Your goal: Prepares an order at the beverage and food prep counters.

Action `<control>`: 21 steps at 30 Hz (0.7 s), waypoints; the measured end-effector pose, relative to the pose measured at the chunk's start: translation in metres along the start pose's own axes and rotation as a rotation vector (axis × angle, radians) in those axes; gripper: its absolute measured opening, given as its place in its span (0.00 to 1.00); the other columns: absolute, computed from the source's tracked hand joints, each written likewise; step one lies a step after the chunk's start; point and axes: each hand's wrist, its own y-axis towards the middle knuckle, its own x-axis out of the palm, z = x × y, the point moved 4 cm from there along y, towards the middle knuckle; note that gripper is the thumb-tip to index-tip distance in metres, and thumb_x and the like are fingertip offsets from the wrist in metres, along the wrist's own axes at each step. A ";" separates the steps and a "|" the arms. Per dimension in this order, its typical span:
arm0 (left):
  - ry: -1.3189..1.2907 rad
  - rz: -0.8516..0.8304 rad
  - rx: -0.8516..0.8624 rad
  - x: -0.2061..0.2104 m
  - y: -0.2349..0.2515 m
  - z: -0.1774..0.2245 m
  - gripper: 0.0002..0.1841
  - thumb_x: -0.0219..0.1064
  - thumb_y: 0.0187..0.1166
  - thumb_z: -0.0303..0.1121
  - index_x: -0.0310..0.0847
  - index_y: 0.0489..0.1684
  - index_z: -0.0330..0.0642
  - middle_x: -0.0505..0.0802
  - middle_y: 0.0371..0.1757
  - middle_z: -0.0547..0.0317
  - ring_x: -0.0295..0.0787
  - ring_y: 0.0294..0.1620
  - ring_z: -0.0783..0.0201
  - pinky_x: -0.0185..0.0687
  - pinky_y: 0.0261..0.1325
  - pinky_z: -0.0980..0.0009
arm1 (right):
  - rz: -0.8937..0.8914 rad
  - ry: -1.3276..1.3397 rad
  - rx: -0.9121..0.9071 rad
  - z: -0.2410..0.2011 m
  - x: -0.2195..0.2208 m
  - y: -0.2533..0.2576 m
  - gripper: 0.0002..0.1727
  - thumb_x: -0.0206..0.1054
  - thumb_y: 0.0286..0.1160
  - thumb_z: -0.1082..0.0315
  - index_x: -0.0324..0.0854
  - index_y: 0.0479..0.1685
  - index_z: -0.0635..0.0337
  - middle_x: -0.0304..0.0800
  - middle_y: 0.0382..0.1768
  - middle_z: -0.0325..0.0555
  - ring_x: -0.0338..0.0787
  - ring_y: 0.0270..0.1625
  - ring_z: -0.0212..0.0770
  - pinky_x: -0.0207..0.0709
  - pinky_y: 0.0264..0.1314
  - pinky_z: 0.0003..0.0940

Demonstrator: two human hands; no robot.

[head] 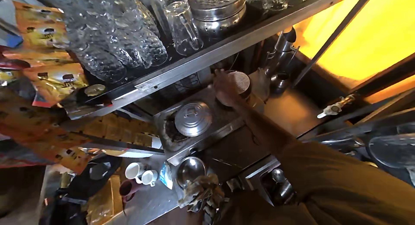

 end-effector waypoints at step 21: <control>-0.104 -0.037 0.158 0.001 0.060 -0.073 0.25 0.78 0.72 0.31 0.79 0.66 0.29 0.94 0.54 0.51 0.91 0.54 0.68 0.89 0.60 0.67 | 0.024 0.094 0.205 0.048 -0.101 -0.019 0.32 0.55 0.86 0.41 0.71 0.86 0.43 0.64 0.90 0.43 0.53 0.94 0.56 0.42 0.90 0.74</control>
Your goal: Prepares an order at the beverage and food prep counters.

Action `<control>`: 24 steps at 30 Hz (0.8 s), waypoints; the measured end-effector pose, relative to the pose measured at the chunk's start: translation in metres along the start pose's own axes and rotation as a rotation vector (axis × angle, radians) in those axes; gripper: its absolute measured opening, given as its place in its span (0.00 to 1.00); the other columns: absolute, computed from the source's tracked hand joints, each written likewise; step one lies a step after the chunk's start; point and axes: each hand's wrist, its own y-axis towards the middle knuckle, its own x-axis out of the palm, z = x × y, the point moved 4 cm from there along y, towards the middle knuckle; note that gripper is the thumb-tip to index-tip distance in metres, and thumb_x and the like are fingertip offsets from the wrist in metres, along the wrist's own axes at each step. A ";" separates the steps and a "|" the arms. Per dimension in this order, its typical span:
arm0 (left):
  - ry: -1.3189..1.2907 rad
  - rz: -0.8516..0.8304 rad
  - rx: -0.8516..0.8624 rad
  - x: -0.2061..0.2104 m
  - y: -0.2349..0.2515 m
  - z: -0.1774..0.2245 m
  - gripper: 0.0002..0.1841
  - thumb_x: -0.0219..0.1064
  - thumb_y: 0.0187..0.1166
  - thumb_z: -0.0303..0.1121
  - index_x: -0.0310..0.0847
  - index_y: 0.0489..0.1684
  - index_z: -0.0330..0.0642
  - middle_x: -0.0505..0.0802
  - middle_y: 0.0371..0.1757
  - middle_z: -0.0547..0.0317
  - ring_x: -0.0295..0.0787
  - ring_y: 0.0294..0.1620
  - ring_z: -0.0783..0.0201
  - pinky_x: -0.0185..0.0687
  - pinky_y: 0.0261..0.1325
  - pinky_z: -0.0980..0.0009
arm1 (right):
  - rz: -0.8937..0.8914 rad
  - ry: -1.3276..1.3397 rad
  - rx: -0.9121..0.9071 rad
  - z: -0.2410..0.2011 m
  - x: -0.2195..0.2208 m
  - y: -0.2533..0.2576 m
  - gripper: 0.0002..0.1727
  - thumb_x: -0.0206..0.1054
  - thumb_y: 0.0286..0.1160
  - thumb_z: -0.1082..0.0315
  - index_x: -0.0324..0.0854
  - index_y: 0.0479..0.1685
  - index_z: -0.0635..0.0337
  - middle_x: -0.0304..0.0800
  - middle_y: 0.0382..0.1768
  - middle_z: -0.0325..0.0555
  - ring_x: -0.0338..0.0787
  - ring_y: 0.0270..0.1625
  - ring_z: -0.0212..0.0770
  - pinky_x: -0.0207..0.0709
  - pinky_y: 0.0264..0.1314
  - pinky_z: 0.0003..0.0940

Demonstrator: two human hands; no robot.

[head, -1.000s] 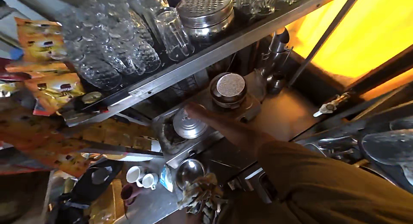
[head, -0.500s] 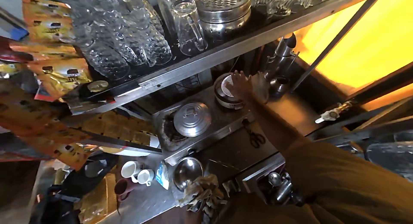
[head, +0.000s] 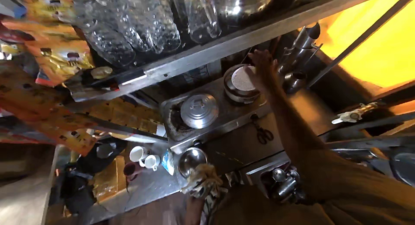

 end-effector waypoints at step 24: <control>-0.065 -0.649 0.161 0.078 0.056 0.157 0.38 0.75 0.53 0.76 0.86 0.51 0.54 0.95 0.40 0.74 0.90 0.42 0.80 0.89 0.47 0.77 | -0.934 0.866 0.103 0.015 0.068 -0.250 0.16 0.73 0.70 0.74 0.83 0.57 0.61 0.89 0.40 0.41 0.87 0.39 0.31 0.84 0.45 0.33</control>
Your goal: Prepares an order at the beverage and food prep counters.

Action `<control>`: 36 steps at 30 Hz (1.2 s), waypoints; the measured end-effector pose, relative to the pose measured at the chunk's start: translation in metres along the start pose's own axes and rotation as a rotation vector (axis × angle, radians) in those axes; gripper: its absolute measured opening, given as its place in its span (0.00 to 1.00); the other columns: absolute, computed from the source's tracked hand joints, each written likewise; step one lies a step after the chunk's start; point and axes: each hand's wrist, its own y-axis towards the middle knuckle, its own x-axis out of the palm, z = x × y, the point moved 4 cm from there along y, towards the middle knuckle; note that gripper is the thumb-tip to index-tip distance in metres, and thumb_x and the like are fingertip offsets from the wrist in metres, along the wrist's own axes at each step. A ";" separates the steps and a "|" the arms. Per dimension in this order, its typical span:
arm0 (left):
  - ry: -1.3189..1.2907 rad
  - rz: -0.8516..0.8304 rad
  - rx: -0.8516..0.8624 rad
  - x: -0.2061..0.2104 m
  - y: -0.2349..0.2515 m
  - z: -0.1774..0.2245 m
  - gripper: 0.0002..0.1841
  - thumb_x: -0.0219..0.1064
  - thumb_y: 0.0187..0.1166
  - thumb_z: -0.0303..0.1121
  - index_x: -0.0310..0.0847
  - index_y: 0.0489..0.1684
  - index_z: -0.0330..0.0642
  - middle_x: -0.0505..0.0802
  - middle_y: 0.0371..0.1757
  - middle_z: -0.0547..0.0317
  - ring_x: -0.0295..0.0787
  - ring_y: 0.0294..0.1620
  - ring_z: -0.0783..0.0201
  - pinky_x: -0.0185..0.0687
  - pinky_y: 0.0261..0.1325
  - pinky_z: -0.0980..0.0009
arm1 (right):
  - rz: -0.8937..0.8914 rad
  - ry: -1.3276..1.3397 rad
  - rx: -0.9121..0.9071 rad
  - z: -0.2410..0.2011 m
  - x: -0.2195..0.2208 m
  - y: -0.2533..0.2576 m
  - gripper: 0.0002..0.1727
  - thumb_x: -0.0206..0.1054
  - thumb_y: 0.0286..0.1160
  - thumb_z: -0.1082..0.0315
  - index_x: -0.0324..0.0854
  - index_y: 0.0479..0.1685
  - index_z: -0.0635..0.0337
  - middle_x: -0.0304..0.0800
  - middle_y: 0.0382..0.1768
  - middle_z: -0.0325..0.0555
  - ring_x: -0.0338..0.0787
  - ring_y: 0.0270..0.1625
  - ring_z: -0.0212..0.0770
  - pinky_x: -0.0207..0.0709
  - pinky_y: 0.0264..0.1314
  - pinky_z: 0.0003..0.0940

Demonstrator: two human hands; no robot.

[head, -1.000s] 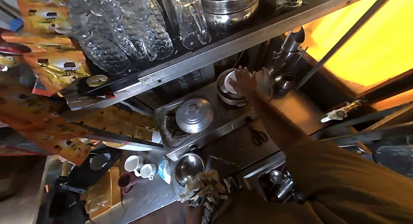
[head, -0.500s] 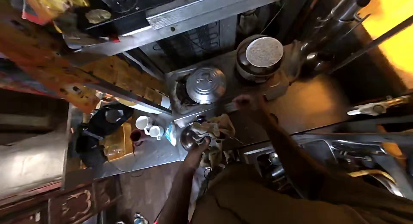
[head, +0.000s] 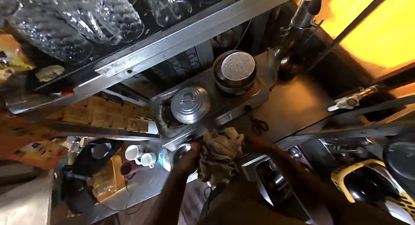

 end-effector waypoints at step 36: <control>0.983 0.334 -0.113 0.053 0.300 0.102 0.19 0.69 0.77 0.38 0.87 0.62 0.36 0.90 0.63 0.36 0.86 0.67 0.40 0.78 0.70 0.38 | 0.687 -0.140 -0.005 -0.057 -0.281 0.125 0.21 0.65 0.82 0.66 0.82 0.73 0.54 0.90 0.60 0.54 0.90 0.57 0.46 0.83 0.61 0.52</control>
